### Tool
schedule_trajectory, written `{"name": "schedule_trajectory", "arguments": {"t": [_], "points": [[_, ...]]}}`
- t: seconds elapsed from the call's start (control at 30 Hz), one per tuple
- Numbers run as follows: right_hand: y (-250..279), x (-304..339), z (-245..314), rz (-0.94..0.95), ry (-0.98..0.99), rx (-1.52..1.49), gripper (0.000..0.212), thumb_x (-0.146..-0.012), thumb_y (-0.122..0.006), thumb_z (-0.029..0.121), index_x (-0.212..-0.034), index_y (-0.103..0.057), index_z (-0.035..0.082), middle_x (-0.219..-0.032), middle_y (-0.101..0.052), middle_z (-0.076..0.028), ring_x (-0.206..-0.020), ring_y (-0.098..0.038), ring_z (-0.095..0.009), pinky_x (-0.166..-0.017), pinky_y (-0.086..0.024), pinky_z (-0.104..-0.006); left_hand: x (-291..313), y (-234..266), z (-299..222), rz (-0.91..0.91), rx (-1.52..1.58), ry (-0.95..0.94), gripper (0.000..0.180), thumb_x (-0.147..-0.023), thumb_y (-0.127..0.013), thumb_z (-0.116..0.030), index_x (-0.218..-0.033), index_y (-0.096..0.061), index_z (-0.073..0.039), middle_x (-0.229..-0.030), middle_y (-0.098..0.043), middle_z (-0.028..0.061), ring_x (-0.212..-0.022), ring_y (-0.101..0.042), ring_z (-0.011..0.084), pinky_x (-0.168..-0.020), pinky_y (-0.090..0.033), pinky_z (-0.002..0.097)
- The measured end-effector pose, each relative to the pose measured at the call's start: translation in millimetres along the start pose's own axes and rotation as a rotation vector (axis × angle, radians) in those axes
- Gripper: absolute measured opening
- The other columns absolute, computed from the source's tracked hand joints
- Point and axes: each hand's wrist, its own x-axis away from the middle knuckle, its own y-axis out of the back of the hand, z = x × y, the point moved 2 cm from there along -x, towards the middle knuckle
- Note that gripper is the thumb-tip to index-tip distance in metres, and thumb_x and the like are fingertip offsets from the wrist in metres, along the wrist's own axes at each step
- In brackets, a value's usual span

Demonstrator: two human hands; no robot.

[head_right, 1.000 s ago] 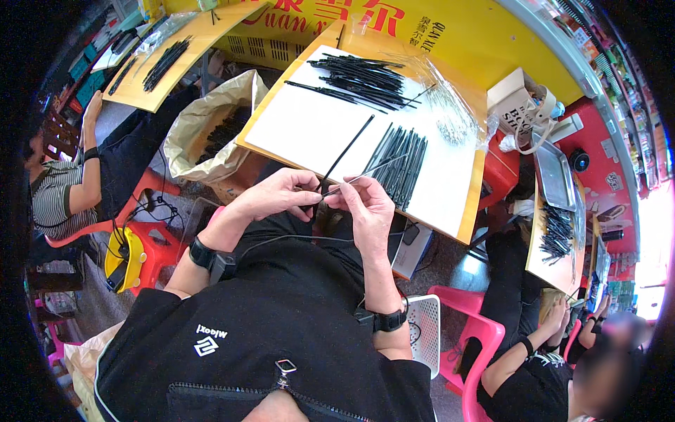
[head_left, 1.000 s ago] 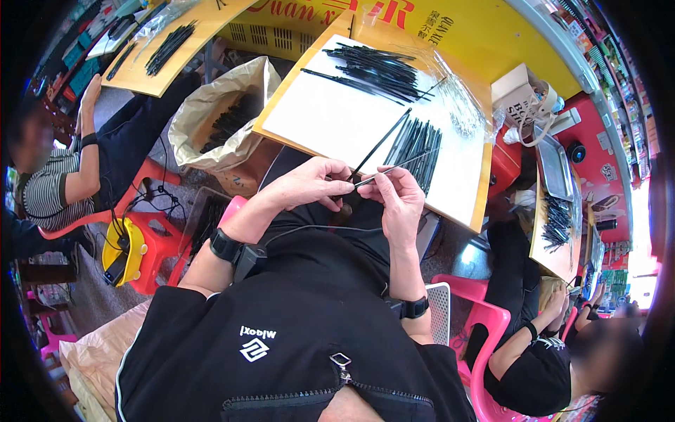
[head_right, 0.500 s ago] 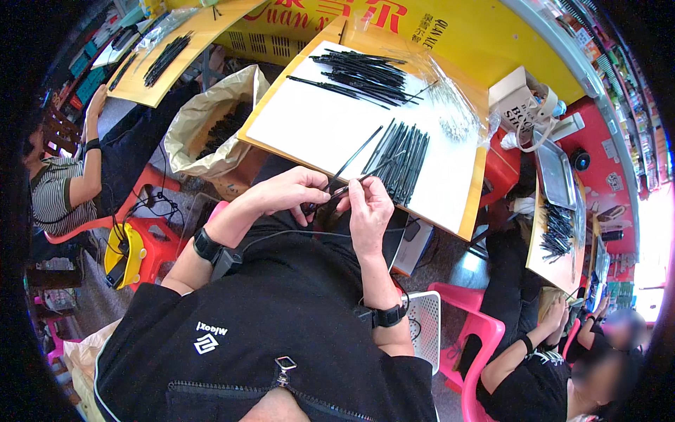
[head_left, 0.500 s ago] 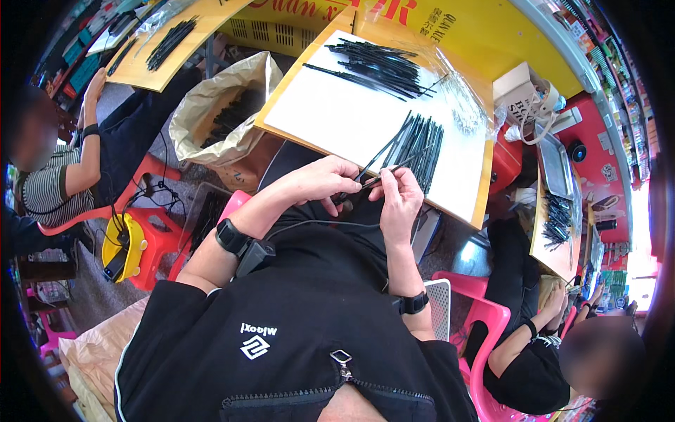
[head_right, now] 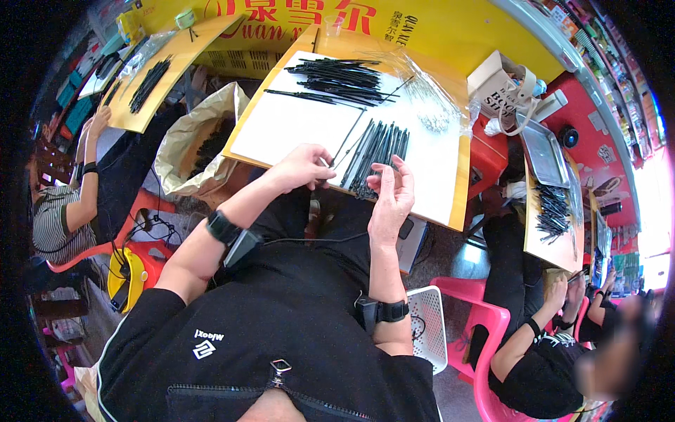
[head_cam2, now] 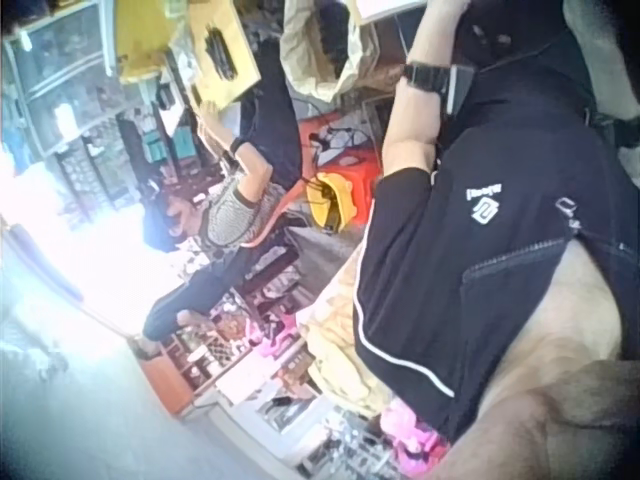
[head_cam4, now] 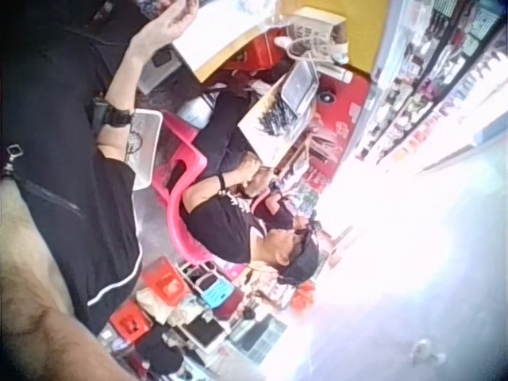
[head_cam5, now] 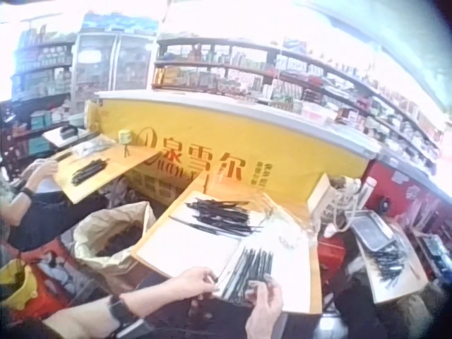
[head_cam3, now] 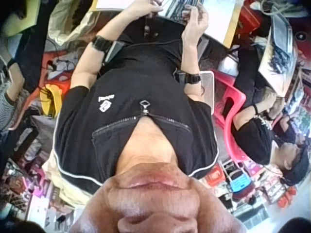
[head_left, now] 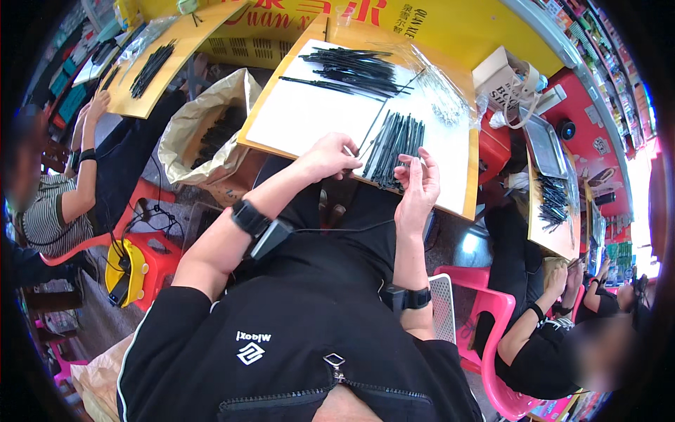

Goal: Assembling small black plastic components by hand at a workbench.

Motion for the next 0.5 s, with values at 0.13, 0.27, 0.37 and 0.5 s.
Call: {"name": "schedule_trajectory", "arguments": {"t": [0.13, 0.27, 0.37, 0.5], "points": [[4, -3, -1, -0.048, 0.008, 0.075, 0.024, -0.093, -0.050, 0.007, -0.116, -0.051, 0.000, -0.090, -0.063, -0.008, -0.070, -0.056, -0.006, -0.064, -0.047, -0.0202, -41, -28, 6, 0.004, -0.121, -0.032, 0.027, -0.074, -0.073, -0.015, -0.088, -0.061, 0.004, -0.077, -0.063, 0.0124, -0.067, -0.063, 0.0184, -0.058, -0.049, 0.0311], [5, -4, -1, -0.048, 0.014, 0.072, 0.024, -0.092, -0.047, 0.001, -0.116, -0.051, 0.000, -0.090, -0.063, -0.006, -0.070, -0.056, -0.006, -0.064, -0.047, -0.0198, -33, -33, -4, -0.191, -0.467, -0.209, 0.035, -0.072, -0.073, -0.028, -0.090, -0.062, 0.001, -0.082, -0.064, 0.0164, -0.075, -0.063, 0.0270, -0.069, -0.049, 0.0357], [10, -6, 1, -0.078, 0.040, 0.120, 0.023, -0.092, -0.047, 0.000, -0.114, -0.052, 0.000, -0.090, -0.063, -0.006, -0.069, -0.055, -0.006, -0.065, -0.046, -0.0194, -43, -7, -4, -0.372, -0.589, -0.340, 0.029, -0.078, -0.065, -0.024, -0.090, -0.062, 0.002, -0.084, -0.063, 0.0195, -0.082, -0.062, 0.0323, -0.073, -0.049, 0.0383], [11, -3, 3, -0.076, 0.045, 0.179, 0.019, -0.092, -0.047, 0.000, -0.110, -0.056, 0.000, -0.090, -0.062, -0.005, -0.070, -0.054, -0.006, -0.066, -0.046, -0.0192, -65, 74, 3, -0.595, -0.808, -0.279, 0.015, -0.083, -0.049, -0.012, -0.089, -0.060, -0.002, -0.099, -0.060, 0.0202, -0.094, -0.058, 0.0379, -0.081, -0.047, 0.0429]]}}
